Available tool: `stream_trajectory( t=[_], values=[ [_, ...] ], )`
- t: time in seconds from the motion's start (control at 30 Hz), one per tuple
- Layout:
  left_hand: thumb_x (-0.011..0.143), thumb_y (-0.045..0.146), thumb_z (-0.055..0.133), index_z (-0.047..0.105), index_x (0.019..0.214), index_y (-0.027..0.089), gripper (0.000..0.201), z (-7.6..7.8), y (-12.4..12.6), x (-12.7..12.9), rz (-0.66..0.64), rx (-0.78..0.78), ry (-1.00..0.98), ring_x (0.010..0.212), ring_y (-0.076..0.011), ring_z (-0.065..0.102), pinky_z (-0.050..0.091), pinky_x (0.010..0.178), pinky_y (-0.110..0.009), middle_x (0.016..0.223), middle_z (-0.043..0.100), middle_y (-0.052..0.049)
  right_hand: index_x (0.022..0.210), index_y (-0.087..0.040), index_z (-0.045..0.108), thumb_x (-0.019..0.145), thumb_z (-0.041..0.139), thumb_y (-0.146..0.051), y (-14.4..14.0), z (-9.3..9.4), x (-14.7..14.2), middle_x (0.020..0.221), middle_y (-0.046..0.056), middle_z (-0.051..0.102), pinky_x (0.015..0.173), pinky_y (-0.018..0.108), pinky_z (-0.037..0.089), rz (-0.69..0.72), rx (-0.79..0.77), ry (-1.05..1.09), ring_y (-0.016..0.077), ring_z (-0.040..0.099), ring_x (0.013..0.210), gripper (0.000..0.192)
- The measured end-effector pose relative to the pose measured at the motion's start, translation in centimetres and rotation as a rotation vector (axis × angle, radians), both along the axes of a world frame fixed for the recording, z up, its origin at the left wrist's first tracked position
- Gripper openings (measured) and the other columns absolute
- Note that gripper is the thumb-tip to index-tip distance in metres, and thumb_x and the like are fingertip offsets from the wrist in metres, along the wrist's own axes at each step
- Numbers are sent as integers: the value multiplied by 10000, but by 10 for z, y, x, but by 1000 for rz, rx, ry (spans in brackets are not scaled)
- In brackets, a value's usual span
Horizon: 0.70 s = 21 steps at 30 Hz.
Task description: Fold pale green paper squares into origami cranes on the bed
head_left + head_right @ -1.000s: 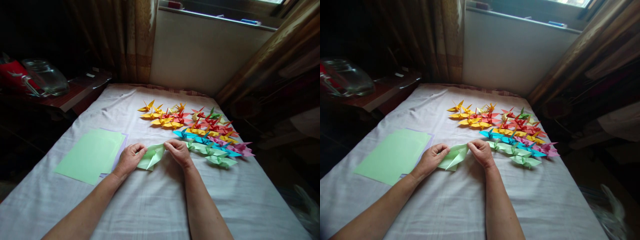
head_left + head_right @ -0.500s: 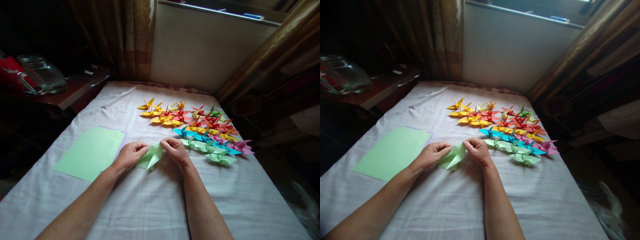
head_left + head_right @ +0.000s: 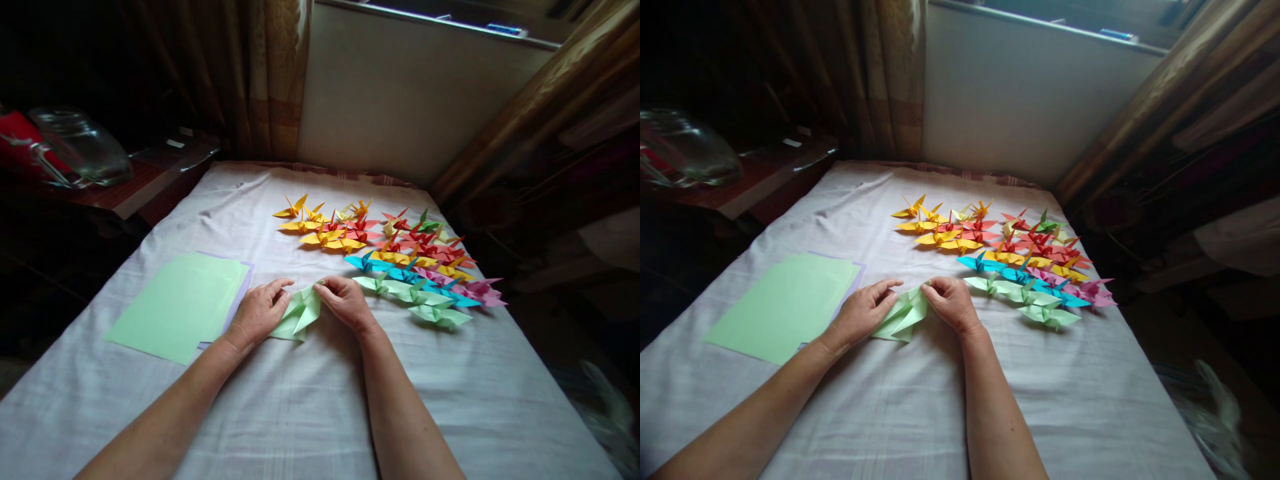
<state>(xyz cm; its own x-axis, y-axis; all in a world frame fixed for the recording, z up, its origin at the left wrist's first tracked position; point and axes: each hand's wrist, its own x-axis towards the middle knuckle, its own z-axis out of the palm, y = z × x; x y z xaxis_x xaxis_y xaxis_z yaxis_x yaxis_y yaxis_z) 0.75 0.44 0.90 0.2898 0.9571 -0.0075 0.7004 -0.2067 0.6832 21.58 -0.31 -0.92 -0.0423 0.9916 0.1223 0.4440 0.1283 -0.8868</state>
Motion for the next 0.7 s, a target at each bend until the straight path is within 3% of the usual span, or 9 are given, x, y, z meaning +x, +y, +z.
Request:
stream_trajectory(
  t=[0.17,0.3,0.43,0.57,0.7],
  values=[
    [907,448,518,682,1171,202,397,2,-9,-15,-56,99,-75,1038,-244,683,516,968,-376,1157,731,-83,618,-202,643,820,553,-411,-2,0,-13,526,-8,576,512,240,330,-138,109,-218,112,461,487,305],
    [911,433,563,657,1221,226,384,-2,-23,-26,-199,225,-111,1245,-254,594,449,1095,-433,1335,653,-93,651,-220,675,844,549,-401,-5,-2,-25,533,-4,620,512,240,334,-145,111,-306,118,483,480,293],
    [935,331,550,682,1179,246,290,-14,-28,-35,-278,264,-40,1224,-240,615,473,1081,-436,1317,672,-74,587,-225,638,835,562,-403,-7,-3,-27,531,-3,627,509,251,316,-140,96,-373,122,486,480,314],
    [956,264,521,687,1179,243,279,-25,-31,-41,-308,370,27,1239,-244,607,471,1087,-458,1320,674,-69,673,-234,684,791,594,-369,-8,-3,-24,587,-4,671,535,245,364,-167,75,-338,135,548,523,201],
    [981,225,487,667,1226,242,304,-30,-39,-40,-319,481,131,1294,-265,568,439,1111,-498,1336,665,-71,711,-232,701,809,567,-377,-8,-7,-22,591,1,670,540,248,386,-189,96,-296,139,547,524,221]
  ],
)
